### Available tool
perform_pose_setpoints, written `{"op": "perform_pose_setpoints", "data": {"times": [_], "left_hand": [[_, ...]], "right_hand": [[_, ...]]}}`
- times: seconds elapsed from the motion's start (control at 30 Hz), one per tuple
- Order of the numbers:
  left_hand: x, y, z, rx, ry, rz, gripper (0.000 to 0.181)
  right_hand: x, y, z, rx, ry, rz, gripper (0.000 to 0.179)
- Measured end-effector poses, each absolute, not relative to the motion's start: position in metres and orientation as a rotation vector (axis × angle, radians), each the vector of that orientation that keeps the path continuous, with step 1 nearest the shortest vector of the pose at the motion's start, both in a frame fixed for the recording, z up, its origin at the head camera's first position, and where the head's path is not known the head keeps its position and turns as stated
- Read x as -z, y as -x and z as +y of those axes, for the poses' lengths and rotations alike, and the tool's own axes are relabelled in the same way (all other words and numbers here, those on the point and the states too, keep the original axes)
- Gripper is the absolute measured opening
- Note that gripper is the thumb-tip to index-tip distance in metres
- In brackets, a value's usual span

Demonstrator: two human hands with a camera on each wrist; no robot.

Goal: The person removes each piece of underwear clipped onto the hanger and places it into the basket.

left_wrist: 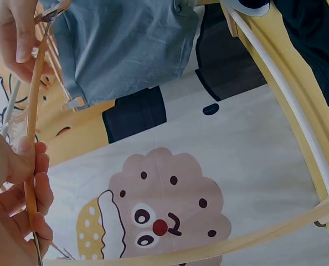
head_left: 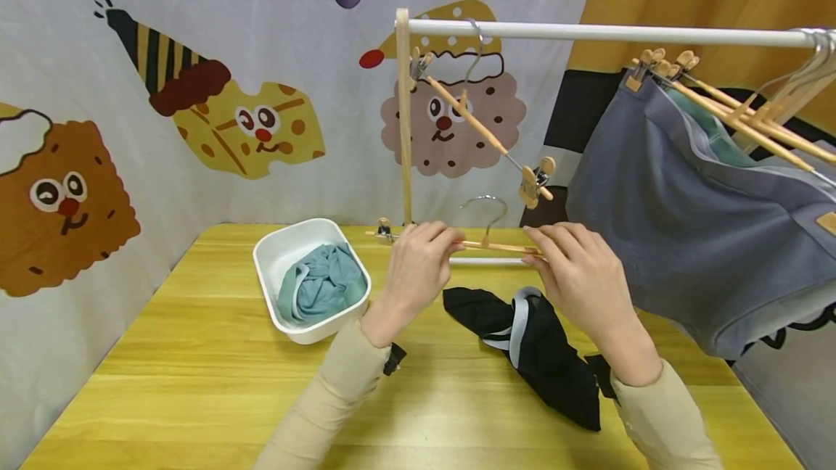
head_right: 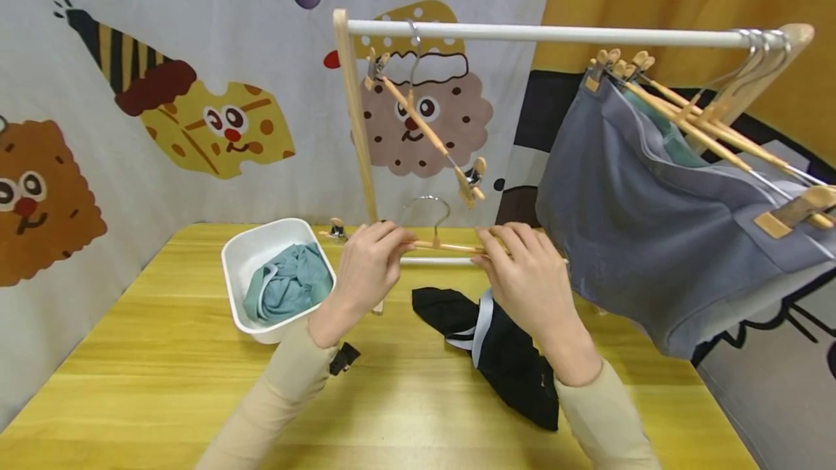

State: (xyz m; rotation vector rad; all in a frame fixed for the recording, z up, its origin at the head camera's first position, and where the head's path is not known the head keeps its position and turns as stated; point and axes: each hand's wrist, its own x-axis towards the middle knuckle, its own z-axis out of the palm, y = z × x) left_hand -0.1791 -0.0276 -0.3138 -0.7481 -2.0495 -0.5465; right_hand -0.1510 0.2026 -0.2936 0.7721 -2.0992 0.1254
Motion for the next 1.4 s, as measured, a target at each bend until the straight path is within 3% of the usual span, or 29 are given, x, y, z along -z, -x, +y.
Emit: {"op": "perform_pose_setpoints", "data": {"times": [0.1, 0.3, 0.5, 0.67, 0.83, 0.93, 1.13, 1.4], "left_hand": [[0.314, 0.179, -0.025, 0.549, 0.746, -2.048, 0.01], [0.318, 0.178, -0.018, 0.541, 0.724, -2.083, 0.012], [0.33, 0.171, -0.004, 0.336, 0.692, -1.955, 0.023], [0.357, 0.162, 0.025, 0.237, 0.813, -2.114, 0.03], [0.39, 0.165, 0.068, 0.236, 0.885, -2.905, 0.076], [0.407, 0.171, 0.091, 0.203, 0.764, -3.276, 0.087], [0.417, 0.173, 0.115, -0.108, 0.637, -3.393, 0.075], [0.42, 0.182, 0.112, -0.069, 0.918, -3.191, 0.057]], "right_hand": [[0.297, 0.152, 0.198, -0.075, -0.79, -2.12, 0.021], [0.303, 0.153, 0.198, -0.143, -0.814, -2.209, 0.05], [0.307, 0.158, 0.205, -0.196, -0.779, -2.235, 0.05], [0.308, 0.162, 0.211, -0.195, -0.723, -2.259, 0.049], [0.308, 0.166, 0.214, -0.189, -0.681, -2.262, 0.045], [0.31, 0.168, 0.214, -0.188, -0.68, -2.265, 0.043], [0.312, 0.169, 0.216, -0.197, -0.679, -2.255, 0.041], [0.313, 0.169, 0.221, -0.21, -0.666, -2.257, 0.041]]}}
